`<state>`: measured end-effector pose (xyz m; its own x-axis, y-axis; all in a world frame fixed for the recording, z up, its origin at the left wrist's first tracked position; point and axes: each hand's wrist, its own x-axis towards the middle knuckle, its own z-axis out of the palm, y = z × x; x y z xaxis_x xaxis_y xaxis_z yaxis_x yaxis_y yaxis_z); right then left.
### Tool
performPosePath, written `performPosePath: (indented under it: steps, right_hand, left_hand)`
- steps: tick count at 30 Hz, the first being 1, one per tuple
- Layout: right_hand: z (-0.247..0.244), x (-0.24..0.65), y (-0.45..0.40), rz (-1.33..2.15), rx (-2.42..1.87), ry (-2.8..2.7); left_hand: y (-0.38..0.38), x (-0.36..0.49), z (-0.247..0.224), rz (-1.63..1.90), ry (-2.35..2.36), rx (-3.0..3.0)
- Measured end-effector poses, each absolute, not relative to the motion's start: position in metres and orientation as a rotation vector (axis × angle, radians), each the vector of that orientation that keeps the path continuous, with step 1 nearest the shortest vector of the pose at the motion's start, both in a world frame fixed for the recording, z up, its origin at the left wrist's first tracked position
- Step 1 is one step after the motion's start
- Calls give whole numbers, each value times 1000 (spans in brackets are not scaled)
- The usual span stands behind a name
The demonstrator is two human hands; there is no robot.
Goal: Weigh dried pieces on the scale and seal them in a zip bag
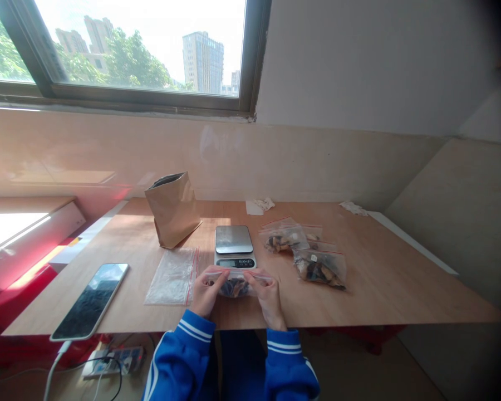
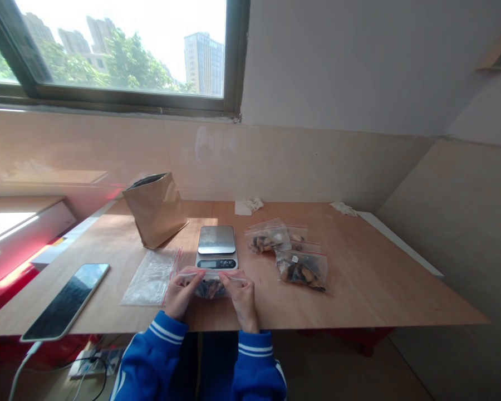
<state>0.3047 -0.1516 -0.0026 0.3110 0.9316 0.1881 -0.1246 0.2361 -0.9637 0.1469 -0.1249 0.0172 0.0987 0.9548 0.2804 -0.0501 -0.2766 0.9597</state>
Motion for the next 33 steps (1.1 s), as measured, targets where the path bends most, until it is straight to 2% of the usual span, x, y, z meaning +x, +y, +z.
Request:
performPosePath:
  steps: [8,14,22,29,33]
  right_hand:
    - [10,309,-156,1136,-981,-1054]
    - [11,305,-155,1053,-992,-1126]
    - [8,306,-151,721,-1145,-1193]
    - [8,298,-152,967,-1100,-1058]
    - [16,290,-154,907,-1089,-1017]
  left_hand:
    - [-122,148,16,1195,890,1431]
    - [-122,149,17,1210,899,1421]
    - [-124,152,18,1237,933,1487]
    - [-126,156,18,1258,933,1533]
    - [-126,158,17,1314,959,1499]
